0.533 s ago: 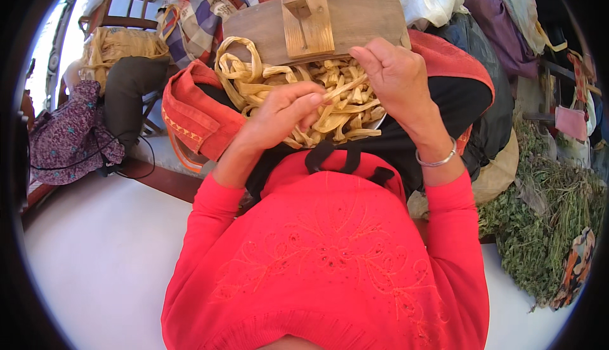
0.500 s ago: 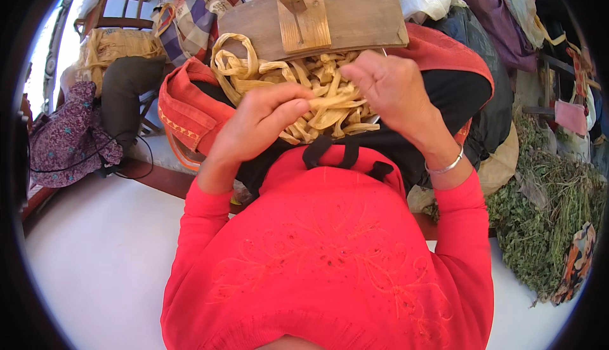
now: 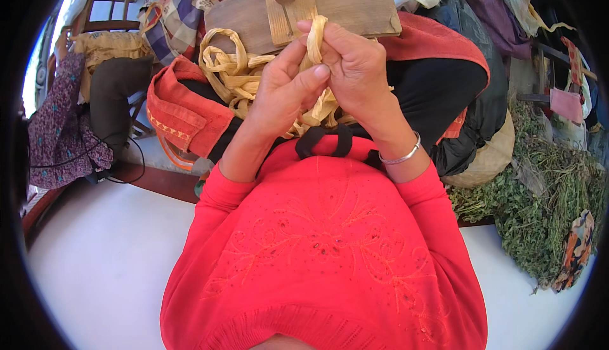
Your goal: The person weaves strips of straw by hand, using a wooden jig to hold the material and adding new strips into the pattern.
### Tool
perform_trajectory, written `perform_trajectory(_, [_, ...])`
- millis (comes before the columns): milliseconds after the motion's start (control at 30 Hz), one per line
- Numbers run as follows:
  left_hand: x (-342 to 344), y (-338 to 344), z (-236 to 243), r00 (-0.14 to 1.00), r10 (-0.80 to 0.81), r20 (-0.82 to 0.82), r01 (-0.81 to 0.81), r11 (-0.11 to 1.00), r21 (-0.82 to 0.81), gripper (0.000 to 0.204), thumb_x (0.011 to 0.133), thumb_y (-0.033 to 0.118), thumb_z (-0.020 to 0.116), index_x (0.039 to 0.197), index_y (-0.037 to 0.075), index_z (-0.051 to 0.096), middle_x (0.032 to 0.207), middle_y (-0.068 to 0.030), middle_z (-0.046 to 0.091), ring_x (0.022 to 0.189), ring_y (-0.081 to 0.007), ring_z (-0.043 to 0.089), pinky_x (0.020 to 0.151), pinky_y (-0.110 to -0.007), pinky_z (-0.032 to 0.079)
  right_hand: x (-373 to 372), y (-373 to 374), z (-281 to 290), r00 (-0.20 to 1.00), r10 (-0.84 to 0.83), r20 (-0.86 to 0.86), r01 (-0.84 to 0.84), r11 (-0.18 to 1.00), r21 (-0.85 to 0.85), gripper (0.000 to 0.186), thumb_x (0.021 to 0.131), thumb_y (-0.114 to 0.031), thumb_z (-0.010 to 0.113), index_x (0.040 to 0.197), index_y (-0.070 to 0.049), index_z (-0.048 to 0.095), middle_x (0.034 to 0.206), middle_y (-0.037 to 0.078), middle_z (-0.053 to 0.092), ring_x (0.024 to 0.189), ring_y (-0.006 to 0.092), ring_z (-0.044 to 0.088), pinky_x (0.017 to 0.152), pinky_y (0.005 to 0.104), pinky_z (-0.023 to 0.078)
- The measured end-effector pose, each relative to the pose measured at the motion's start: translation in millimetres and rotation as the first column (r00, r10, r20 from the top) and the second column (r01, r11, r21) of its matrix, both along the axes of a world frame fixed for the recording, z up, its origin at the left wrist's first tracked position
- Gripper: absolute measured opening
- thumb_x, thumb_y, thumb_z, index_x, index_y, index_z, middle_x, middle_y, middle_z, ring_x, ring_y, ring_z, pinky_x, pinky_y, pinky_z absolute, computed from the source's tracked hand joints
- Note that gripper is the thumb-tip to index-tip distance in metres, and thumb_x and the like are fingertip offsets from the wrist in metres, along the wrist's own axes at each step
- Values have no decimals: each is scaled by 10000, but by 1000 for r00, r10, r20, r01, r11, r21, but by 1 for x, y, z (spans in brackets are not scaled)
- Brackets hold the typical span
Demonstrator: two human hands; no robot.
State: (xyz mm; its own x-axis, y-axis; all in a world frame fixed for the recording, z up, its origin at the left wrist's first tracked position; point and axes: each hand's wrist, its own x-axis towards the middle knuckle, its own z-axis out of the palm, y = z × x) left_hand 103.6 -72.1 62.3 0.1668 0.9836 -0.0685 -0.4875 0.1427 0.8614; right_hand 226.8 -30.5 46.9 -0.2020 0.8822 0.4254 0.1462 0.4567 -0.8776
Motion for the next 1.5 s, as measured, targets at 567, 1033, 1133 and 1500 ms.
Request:
perform_trajectory(567, [-21,-2,-57,320,460,-828,184,827,531,263,776,5,607,1030,70,621,888,-81,602,727,-300,620,611,-353,490,24,-10,-54,948,206,-242,-312,463,-829,276,946,-284,552,1037,-45,655,897,-24,630,830,89,594,683,265,454])
perform_trajectory(1033, [-14,18,-33,440,161,-884,89,971,221,292,899,194,547,1122,5,559,894,-119,619,797,-294,617,682,-329,490,9,-2,-56,986,94,-141,-152,857,-492,86,826,-8,592,822,74,617,1182,91,539,941,125,548,773,238,448])
perform_trajectory(1133, [-6,19,-57,737,164,-656,-133,986,97,256,941,226,494,1041,-3,556,691,-76,555,659,-212,584,613,-314,467,7,-3,-43,999,30,18,-23,944,-328,82,816,-13,611,835,65,628,1154,91,543,937,120,548,773,242,450])
perform_trajectory(1500, [-44,-13,-39,320,378,-869,60,907,417,132,900,123,578,984,28,616,773,-82,592,631,-230,594,549,-326,466,17,27,-32,915,-82,-395,-172,807,-565,289,926,-127,566,1191,-14,581,1223,49,523,1039,115,506,885,240,411])
